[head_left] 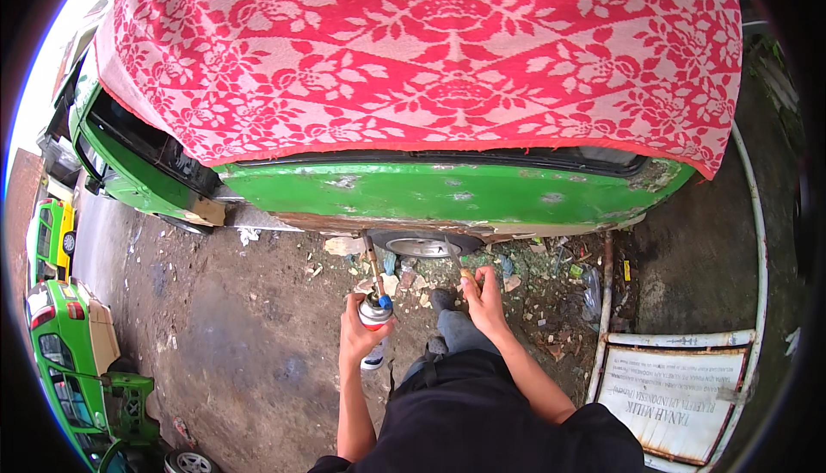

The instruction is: The person uses a blowtorch to heat a small area on the green vehicle's body panel, then uses a chisel and hammer to chip away material. The person repeats heating and chiseling on the same spot.

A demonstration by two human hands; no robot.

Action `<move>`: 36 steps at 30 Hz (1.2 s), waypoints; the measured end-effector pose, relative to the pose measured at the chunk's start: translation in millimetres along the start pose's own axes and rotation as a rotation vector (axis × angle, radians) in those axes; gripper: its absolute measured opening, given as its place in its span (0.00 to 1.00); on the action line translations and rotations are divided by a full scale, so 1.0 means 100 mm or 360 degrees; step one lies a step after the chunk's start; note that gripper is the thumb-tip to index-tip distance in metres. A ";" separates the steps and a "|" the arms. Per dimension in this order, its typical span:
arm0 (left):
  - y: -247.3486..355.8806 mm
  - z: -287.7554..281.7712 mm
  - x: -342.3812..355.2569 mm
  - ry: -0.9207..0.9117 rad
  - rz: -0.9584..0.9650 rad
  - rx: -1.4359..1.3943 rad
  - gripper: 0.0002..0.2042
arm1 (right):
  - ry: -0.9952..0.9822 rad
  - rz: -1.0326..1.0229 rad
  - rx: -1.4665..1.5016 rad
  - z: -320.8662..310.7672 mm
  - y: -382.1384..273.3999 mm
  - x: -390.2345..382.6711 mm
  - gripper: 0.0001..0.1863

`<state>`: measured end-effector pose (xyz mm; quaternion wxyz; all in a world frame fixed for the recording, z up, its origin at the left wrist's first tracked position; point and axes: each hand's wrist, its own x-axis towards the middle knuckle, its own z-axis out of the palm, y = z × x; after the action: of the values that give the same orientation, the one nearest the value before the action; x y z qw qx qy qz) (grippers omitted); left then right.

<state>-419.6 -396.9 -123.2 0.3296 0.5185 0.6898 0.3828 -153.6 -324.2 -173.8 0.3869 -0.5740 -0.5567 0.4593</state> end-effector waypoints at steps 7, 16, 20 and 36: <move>-0.40 -0.26 0.56 -0.0157 0.0052 -0.0074 0.36 | -0.0094 -0.0024 0.0063 0.59 -0.27 0.48 0.14; -0.76 -0.69 1.59 -0.0553 0.0338 -0.0001 0.36 | 0.0299 -0.0077 0.0463 1.31 -0.32 0.74 0.12; -0.76 -0.82 2.10 -0.0771 0.0510 -0.0019 0.34 | 0.0583 0.0017 0.0376 1.55 -0.33 0.68 0.13; -1.76 -2.03 3.31 -0.1945 0.1061 -0.0020 0.33 | 0.2069 0.0315 0.0639 4.53 -0.72 -0.47 0.14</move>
<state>-754.9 -144.0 -195.8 0.5267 0.8233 0.1824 0.1073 -606.2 -395.4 -227.2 0.6974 -0.6984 -0.0605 0.1492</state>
